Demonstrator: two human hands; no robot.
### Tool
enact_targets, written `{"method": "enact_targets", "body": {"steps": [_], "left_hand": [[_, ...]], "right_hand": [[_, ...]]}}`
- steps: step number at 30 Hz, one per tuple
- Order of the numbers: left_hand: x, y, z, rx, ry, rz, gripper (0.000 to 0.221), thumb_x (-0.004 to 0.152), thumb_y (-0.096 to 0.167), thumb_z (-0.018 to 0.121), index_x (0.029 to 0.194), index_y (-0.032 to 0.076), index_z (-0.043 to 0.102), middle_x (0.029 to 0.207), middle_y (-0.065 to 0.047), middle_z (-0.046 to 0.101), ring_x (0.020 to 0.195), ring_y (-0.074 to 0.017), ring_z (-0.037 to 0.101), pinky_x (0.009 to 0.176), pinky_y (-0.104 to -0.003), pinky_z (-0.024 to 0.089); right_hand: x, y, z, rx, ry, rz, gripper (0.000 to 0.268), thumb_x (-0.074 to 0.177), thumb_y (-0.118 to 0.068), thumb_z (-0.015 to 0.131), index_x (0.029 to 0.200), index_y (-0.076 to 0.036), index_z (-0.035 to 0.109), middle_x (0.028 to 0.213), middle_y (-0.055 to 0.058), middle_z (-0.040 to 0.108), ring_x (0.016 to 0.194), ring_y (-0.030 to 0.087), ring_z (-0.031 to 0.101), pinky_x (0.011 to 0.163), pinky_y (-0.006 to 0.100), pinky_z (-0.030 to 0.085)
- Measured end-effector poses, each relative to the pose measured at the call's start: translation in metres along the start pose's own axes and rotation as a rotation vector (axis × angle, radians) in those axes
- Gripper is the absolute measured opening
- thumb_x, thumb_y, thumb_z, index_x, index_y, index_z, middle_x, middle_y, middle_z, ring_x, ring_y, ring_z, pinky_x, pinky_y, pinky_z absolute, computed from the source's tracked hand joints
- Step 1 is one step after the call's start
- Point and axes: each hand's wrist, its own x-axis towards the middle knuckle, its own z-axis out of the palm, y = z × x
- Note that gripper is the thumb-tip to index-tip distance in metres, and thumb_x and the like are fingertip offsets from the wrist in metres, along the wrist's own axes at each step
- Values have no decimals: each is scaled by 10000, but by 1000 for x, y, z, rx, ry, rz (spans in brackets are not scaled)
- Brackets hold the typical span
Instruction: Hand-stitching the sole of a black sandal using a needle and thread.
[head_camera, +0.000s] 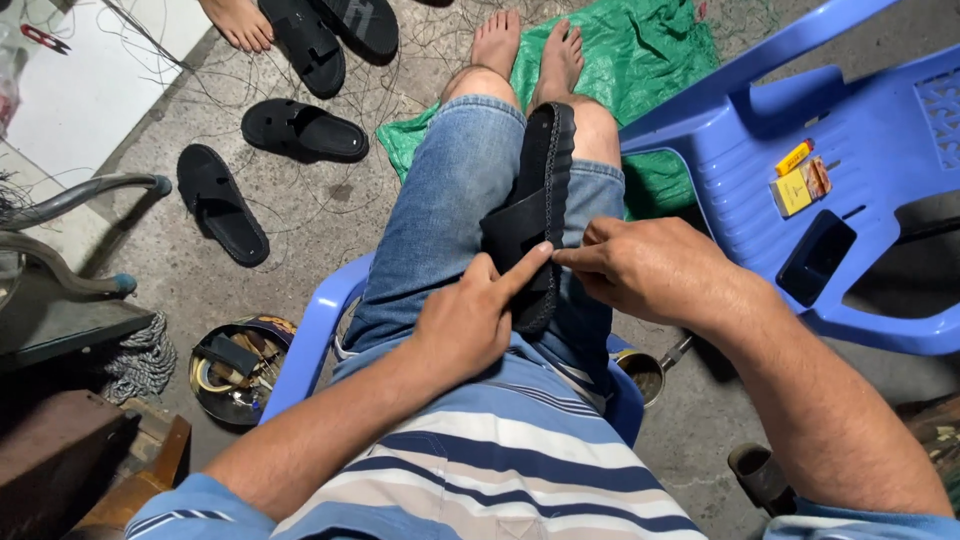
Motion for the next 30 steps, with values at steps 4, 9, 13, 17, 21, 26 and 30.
{"method": "enact_targets", "body": {"steps": [4, 9, 13, 17, 21, 26, 30], "left_hand": [[6, -3, -14, 83, -109, -16, 718, 782, 47, 404, 1400, 390, 274, 837, -59, 423, 629, -392, 604, 590, -485, 526], [6, -5, -32, 13, -270, -65, 697, 822, 92, 389, 1412, 419, 211, 907, -107, 428, 745, -404, 542, 619, -528, 435], [-1, -2, -20, -40, 50, 12, 501, 846, 319, 564, 1325, 268, 425, 901, -53, 430, 614, -319, 557, 463, -498, 472], [12, 7, -20, -257, 130, 65, 516, 795, 430, 589, 1269, 279, 454, 1033, -31, 476, 827, -226, 587, 614, -425, 508], [18, 10, -22, -511, 263, 178, 171, 862, 235, 539, 912, 126, 661, 902, -27, 549, 834, -147, 575, 702, -282, 462], [12, 3, -12, -506, 280, 166, 109, 848, 242, 584, 877, 162, 654, 1105, -32, 564, 820, -321, 627, 639, -398, 515], [1, 6, -9, -235, 253, 275, 80, 829, 197, 572, 840, 144, 632, 1223, -36, 555, 775, -363, 633, 600, -464, 521]], "right_hand": [[-24, 10, -22, 5, -139, 39, 427, 766, -280, 555, 1176, -397, 544, 894, 82, 596, 774, 362, 640, 675, 494, 532], [-40, 28, -22, -142, -34, 157, 563, 825, -359, 494, 1355, -454, 331, 792, -16, 439, 518, 121, 465, 335, 232, 413], [-41, 27, -8, 3, 15, 139, 536, 808, -340, 544, 1312, -458, 405, 833, -30, 465, 560, 165, 516, 372, 320, 412], [-40, 32, 3, 82, 120, 49, 511, 830, -270, 487, 1302, -455, 420, 829, -10, 464, 632, 206, 517, 439, 382, 432], [-38, 28, 8, 411, 81, 59, 778, 726, -455, 629, 1400, -310, 268, 469, -47, 386, 362, 108, 378, 372, 252, 414], [-5, 23, 69, 910, 351, 69, 156, 738, -265, 685, 878, -198, 688, 597, 26, 665, 595, 196, 640, 574, 313, 489], [0, 23, 90, 672, 568, 230, 165, 814, -342, 652, 713, -211, 662, 621, 6, 606, 581, 203, 589, 533, 272, 441]]}}
